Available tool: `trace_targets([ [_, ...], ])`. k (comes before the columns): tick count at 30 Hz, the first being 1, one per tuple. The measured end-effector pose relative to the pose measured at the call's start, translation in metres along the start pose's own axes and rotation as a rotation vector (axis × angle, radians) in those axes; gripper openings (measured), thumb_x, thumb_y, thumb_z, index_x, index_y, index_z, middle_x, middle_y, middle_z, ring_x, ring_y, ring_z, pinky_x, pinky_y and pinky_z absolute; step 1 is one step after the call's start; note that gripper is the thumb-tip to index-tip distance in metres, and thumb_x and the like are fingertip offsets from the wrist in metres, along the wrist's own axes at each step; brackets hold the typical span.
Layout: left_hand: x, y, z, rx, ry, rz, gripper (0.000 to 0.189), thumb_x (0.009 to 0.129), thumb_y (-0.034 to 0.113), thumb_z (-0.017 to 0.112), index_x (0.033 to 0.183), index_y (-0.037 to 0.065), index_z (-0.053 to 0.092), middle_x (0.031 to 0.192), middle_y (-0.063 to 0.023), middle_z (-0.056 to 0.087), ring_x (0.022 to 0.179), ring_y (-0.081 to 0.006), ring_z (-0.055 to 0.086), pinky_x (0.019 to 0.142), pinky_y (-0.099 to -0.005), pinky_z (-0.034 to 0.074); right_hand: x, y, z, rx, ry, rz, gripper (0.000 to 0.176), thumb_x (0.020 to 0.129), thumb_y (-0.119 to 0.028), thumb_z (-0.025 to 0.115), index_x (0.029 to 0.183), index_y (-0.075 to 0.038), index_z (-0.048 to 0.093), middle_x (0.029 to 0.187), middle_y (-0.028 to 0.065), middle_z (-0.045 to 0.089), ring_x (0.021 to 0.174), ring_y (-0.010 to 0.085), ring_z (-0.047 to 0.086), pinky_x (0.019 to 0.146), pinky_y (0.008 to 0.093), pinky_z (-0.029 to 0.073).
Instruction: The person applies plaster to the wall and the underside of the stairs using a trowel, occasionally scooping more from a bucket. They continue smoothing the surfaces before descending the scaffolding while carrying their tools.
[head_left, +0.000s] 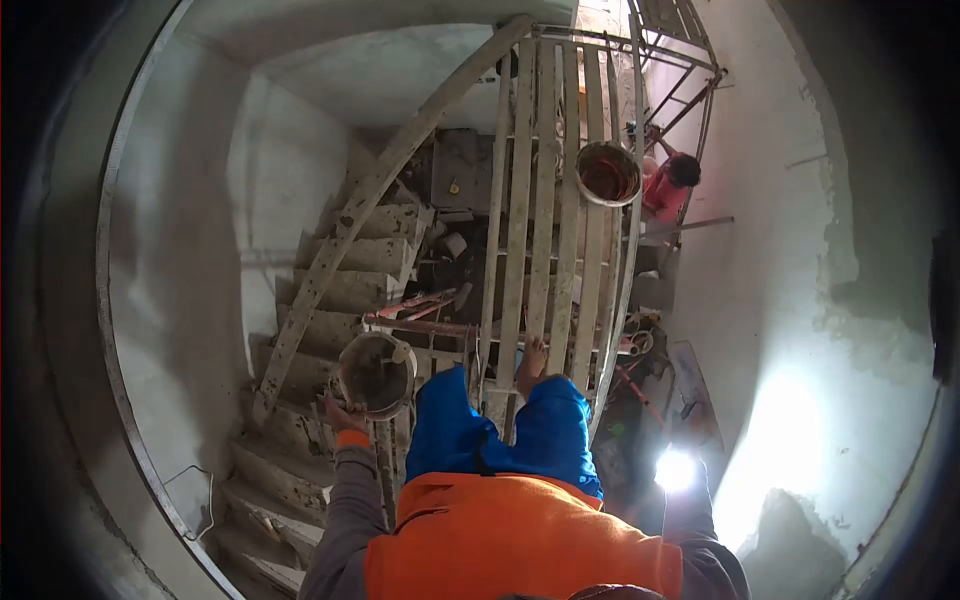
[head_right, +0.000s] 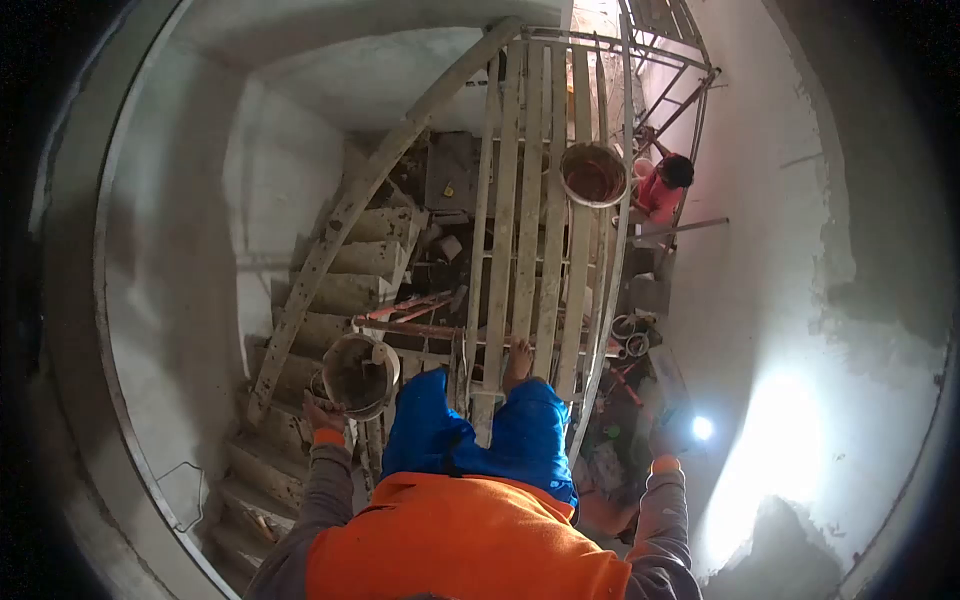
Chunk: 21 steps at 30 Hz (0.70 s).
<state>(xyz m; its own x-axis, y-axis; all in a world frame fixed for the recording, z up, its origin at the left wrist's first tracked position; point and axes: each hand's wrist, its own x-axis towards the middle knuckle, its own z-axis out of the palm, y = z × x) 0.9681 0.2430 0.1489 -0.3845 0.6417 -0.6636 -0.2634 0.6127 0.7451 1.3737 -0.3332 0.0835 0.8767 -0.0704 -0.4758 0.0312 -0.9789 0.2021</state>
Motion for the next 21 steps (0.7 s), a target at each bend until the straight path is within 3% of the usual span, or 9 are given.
trace_targets([
  [1,-0.006,-0.001,0.006,0.006,-0.017,0.012,0.050,0.093,0.044,0.050,0.060,0.014,0.028,0.054,-0.0023,0.025,0.054,-0.0168,0.025,0.059,-0.0427,0.030,0.017,-0.007,-0.009,0.003,0.022,-0.011,0.035,0.082,-0.034,0.062,0.088,0.001,0.064,0.093,0.0205,0.065,0.089,0.0367,0.063,0.073,0.0470,0.049],
  [2,-0.008,-0.003,0.010,-0.039,-0.025,-0.065,0.042,0.094,0.042,0.049,0.069,0.009,0.040,0.057,-0.0029,0.028,0.054,-0.0177,0.026,0.061,-0.0447,0.033,0.034,-0.014,-0.018,-0.001,0.044,-0.019,0.035,0.082,-0.033,0.062,0.087,0.001,0.064,0.092,0.0204,0.065,0.088,0.0367,0.063,0.072,0.0470,0.049],
  [5,-0.001,-0.023,0.026,-0.022,0.192,-0.091,0.046,0.090,0.046,0.053,0.068,0.012,0.032,0.056,-0.0031,0.029,0.053,-0.0174,0.030,0.057,-0.0425,0.033,0.068,-0.037,-0.048,0.031,0.057,-0.068,0.037,0.082,-0.034,0.062,0.091,0.001,0.062,0.094,0.0211,0.065,0.089,0.0375,0.062,0.074,0.0473,0.048],
  [15,0.027,-0.094,0.071,0.026,0.219,-0.256,0.052,0.085,0.051,0.056,0.063,0.013,0.027,0.052,-0.0021,0.025,0.052,-0.0196,0.030,0.059,-0.0372,0.031,0.122,-0.085,-0.100,0.012,0.022,-0.128,0.047,0.082,-0.038,0.062,0.105,0.002,0.055,0.098,0.0233,0.063,0.094,0.0401,0.060,0.081,0.0481,0.044],
  [16,0.025,-0.095,0.088,0.030,0.350,-0.337,0.052,0.085,0.051,0.056,0.062,0.013,0.028,0.054,-0.0027,0.027,0.053,-0.0191,0.030,0.057,-0.0370,0.031,0.126,-0.091,-0.108,-0.001,0.011,-0.130,0.048,0.082,-0.038,0.062,0.107,0.002,0.055,0.099,0.0235,0.063,0.094,0.0404,0.060,0.082,0.0482,0.044],
  [21,0.003,-0.103,0.126,-0.096,0.236,-0.328,0.052,0.086,0.049,0.058,0.063,0.012,0.030,0.055,-0.0042,0.031,0.052,-0.0189,0.030,0.051,-0.0358,0.032,0.158,-0.135,-0.149,-0.041,0.018,-0.178,0.054,0.082,-0.040,0.062,0.114,0.003,0.051,0.101,0.0246,0.062,0.096,0.0417,0.059,0.085,0.0486,0.042],
])
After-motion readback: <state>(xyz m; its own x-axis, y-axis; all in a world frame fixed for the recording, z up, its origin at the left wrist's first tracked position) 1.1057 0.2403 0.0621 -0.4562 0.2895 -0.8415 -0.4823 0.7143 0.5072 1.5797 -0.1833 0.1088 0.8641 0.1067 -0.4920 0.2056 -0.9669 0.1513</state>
